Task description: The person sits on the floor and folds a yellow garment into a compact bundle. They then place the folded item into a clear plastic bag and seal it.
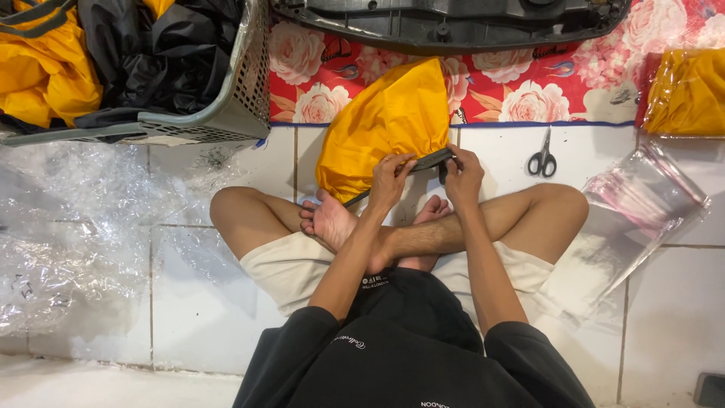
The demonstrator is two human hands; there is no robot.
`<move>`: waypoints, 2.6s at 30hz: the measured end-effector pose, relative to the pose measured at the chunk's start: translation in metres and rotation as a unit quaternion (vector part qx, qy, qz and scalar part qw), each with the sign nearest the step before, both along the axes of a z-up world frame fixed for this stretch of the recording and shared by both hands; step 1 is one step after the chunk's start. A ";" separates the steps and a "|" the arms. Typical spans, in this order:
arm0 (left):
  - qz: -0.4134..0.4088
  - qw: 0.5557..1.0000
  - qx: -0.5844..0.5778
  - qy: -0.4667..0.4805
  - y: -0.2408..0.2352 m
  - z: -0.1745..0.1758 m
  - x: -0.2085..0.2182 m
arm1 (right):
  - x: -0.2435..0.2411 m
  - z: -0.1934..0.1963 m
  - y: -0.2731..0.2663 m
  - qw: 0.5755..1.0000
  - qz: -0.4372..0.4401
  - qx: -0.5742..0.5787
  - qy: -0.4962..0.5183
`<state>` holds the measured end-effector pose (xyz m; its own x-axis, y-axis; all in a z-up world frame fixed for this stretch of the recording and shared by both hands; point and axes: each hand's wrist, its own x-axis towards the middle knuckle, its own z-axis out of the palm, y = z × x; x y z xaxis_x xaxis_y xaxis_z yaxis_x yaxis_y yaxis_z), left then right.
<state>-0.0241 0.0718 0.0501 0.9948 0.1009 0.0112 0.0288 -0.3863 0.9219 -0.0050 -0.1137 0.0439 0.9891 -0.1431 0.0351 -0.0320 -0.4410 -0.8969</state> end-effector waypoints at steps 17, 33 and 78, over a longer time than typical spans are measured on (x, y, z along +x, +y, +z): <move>0.039 0.999 -0.014 -0.033 0.005 -0.013 -0.001 | 0.011 -0.028 -0.007 0.998 0.018 0.031 0.048; 0.011 0.957 0.242 -0.161 0.000 -0.003 0.003 | 0.013 0.003 0.009 0.999 -0.015 0.015 0.030; -0.078 0.937 0.327 -0.095 -0.015 -0.031 -0.007 | 0.003 -0.033 0.001 0.994 0.004 -0.101 -0.051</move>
